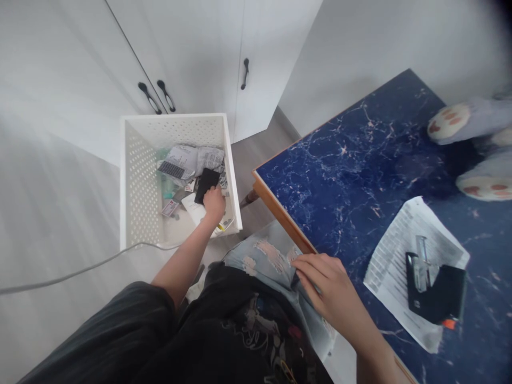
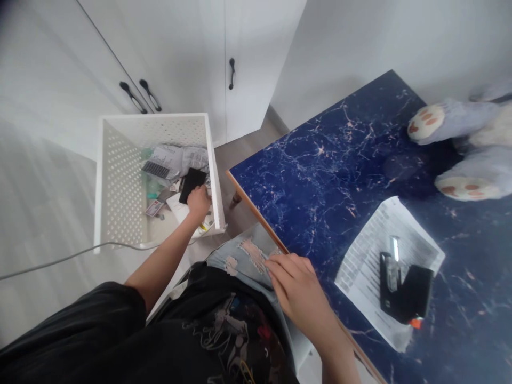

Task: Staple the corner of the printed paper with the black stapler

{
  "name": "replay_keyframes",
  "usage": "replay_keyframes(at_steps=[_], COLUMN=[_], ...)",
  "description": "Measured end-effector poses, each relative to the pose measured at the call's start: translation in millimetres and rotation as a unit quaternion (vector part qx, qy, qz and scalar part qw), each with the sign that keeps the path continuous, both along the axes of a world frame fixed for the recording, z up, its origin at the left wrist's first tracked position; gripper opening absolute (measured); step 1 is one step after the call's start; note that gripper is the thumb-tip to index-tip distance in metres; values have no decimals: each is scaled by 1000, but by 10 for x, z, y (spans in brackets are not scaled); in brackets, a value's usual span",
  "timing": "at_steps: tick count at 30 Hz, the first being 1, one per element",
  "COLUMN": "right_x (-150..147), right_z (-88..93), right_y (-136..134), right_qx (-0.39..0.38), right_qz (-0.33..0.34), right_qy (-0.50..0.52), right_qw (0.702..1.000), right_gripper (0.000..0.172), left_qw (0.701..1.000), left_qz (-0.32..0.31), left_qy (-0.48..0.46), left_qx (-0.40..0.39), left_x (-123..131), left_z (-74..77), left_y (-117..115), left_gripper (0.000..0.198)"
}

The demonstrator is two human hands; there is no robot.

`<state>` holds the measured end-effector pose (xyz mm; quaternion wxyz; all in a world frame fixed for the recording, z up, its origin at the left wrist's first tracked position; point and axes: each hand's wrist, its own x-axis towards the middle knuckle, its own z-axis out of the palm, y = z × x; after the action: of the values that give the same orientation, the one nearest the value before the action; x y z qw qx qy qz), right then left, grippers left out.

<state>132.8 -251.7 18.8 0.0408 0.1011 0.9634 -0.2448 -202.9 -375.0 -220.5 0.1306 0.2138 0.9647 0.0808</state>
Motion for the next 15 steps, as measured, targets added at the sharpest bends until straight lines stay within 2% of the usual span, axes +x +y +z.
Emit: replay_keyframes(at_steps=[5, 9, 15], right_x=[-9, -16, 2], right_z=[-2, 3, -29], right_y=[0, 3, -3], right_qx=[-2, -3, -3], right_qz=[-2, 0, 5], right_qy=[3, 4, 19], right_qw=[1000, 1000, 1000], right_gripper=[24, 24, 28], left_qw=[1000, 1000, 998], left_qz=[19, -4, -26], left_qy=[-7, -25, -47], left_qx=[-1, -11, -26], left_x=[-7, -23, -45], left_z=[-12, 1, 48], left_y=[70, 129, 179], left_gripper=[29, 35, 32])
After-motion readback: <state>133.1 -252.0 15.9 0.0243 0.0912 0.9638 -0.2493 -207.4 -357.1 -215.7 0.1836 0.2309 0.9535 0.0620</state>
